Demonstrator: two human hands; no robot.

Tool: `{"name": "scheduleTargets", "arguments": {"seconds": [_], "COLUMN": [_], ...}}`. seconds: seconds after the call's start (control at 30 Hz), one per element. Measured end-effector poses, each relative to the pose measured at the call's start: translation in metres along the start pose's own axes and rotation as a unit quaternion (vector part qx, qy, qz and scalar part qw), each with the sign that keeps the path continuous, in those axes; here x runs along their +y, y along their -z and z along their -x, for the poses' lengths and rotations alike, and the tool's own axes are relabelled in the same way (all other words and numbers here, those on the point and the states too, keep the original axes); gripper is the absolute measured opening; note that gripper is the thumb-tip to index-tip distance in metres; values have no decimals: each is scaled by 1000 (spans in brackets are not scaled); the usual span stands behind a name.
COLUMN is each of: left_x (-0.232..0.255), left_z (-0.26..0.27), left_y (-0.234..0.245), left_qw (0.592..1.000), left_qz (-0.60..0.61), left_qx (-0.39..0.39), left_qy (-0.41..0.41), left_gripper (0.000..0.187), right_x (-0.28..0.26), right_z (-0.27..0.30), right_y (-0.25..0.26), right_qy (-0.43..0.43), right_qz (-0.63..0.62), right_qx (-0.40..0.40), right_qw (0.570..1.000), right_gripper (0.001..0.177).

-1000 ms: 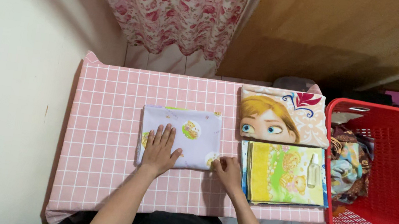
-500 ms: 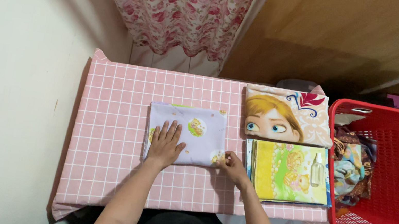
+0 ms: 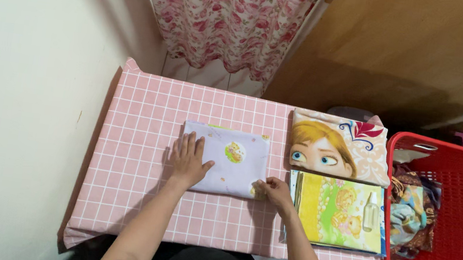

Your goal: The person folds several patterned towels on a pink checkered table. They smooth and fold each towel by hand, then stack the folded items on the table next to a red laundry basket.

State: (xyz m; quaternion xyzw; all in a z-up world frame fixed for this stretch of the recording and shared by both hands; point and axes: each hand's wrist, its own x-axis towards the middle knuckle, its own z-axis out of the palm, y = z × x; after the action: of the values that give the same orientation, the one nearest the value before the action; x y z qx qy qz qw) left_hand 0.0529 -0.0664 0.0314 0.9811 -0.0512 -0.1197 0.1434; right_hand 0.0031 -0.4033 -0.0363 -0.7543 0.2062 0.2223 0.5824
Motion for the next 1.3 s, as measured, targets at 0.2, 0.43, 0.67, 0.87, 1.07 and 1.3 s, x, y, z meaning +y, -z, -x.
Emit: {"name": "scheduleTargets", "arguments": {"seconds": [0.2,0.43,0.67,0.87,1.07,1.3], "left_x": [11,58,58,1,-28,-17], "left_z": [-51,-84,-76,4,120,137], "left_y": [15,49,99,147,177,196], "left_qw": [998,985,966,976,981,993], "left_qz": [14,31,-5,-80,167,122], "left_qx": [-33,-88,-88,-78,-73,-1], "left_qy": [-57,-147,-243,-188,-63,12], "left_gripper": [88,104,53,21,30,29], "right_x": [-44,-112,-135,-118,-101,-151], "right_z": [-60,-86,-24,51,125,150], "right_y": [1,-11,10,33,41,33], "right_qy": [39,32,149,153,110,123], "right_qz": [32,-56,7,-25,-30,77], "right_qx": [98,19,-162,-201,-190,-45], "right_qw": [994,998,976,967,975,988], "right_gripper": [38,30,16,16,17,14]}}
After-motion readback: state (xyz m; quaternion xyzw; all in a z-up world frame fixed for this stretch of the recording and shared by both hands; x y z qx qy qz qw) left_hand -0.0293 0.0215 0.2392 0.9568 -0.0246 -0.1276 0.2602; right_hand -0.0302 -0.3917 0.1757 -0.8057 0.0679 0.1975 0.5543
